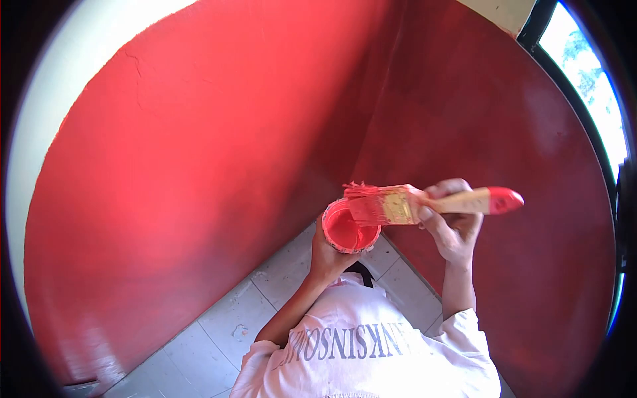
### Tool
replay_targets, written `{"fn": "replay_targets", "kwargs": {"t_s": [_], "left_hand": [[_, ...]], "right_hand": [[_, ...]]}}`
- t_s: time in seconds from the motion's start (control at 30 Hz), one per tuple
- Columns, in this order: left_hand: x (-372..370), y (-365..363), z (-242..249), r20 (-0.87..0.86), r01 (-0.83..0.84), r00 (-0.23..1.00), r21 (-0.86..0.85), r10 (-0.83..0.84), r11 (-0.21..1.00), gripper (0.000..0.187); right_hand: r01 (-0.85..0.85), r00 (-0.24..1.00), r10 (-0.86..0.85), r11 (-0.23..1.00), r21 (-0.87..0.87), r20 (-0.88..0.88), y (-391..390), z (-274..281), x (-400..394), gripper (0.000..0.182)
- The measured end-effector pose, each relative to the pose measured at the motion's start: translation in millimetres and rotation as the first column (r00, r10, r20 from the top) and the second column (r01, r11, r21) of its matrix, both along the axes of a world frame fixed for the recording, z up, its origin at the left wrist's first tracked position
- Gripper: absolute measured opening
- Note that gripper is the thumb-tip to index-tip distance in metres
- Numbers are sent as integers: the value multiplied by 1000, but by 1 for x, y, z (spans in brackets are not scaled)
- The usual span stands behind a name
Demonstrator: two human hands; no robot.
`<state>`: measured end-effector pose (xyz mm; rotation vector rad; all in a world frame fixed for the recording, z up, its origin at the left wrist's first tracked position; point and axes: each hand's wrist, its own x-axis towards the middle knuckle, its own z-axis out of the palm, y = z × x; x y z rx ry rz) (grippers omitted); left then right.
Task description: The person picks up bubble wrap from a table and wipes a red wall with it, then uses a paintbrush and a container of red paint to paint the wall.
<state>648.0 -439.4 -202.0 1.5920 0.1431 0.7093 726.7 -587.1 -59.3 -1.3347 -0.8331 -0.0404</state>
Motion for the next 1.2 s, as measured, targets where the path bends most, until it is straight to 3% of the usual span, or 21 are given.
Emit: {"fn": "replay_targets", "kwargs": {"t_s": [0.03,0.1,0.17,0.2,0.23,0.3,0.4,0.5,0.57,0.6,0.7,0.73,0.83,0.87,0.97,1.0,1.1,1.13,1.2], "left_hand": [[-1,0,4,-11,-11,1000,13,11,1000,87],[-2,1,11,-6,-43,999,78,44,996,87],[0,0,7,9,-43,999,69,43,997,86],[3,0,0,23,-25,999,32,25,999,86],[5,0,-2,42,-6,999,-3,6,1000,85],[7,-5,4,23,-11,1000,33,11,999,87],[17,-20,23,46,-55,998,43,53,998,87],[24,-27,47,53,-98,994,115,93,988,86],[24,-32,63,32,-103,995,170,99,980,86],[24,-35,70,16,-96,995,190,95,977,85],[30,-46,89,6,-86,996,187,86,979,86],[31,-48,95,5,-83,997,175,83,981,86],[34,-61,106,20,-54,999,201,51,978,88],[34,-67,109,6,-41,999,202,41,979,89],[38,-70,117,-36,-22,999,167,28,986,90],[37,-74,115,-43,-21,999,156,29,988,91],[33,-91,134,-37,-17,999,218,25,976,92],[32,-93,139,-29,-15,999,254,23,967,92],[45,-71,149,-48,-12,999,187,22,982,92]], "right_hand": [[17,999,-19,996,89,26,-3,-3,-1,14],[-138,949,51,954,267,310,-7,-4,1,21],[-35,954,-66,943,331,291,-7,-21,-8,27],[-36,935,-66,960,277,348,-2,-39,-9,23],[-64,859,111,992,-110,499,-8,-33,-4,19],[-16,901,113,974,-227,419,-11,-47,-2,17],[17,909,-40,998,58,416,-22,-30,9,18],[57,974,-116,956,287,193,-30,-17,7,17],[-33,895,82,992,-119,439,-43,3,17,16],[17,895,84,975,-221,439,-51,9,17,17],[61,956,-118,976,209,270,-61,19,11,18],[97,986,-139,926,365,91,-59,29,4,18],[-30,942,50,997,-65,332,-78,45,22,17],[7,950,7,999,-44,312,-85,40,21,18],[38,993,-66,963,266,97,-85,53,15,17],[32,980,-86,957,287,177,-88,55,18,18],[-4,905,27,998,-56,424,-111,75,24,20],[18,843,-55,997,73,535,-114,76,25,19],[-7,892,-97,974,228,442,-84,84,36,18]]}}
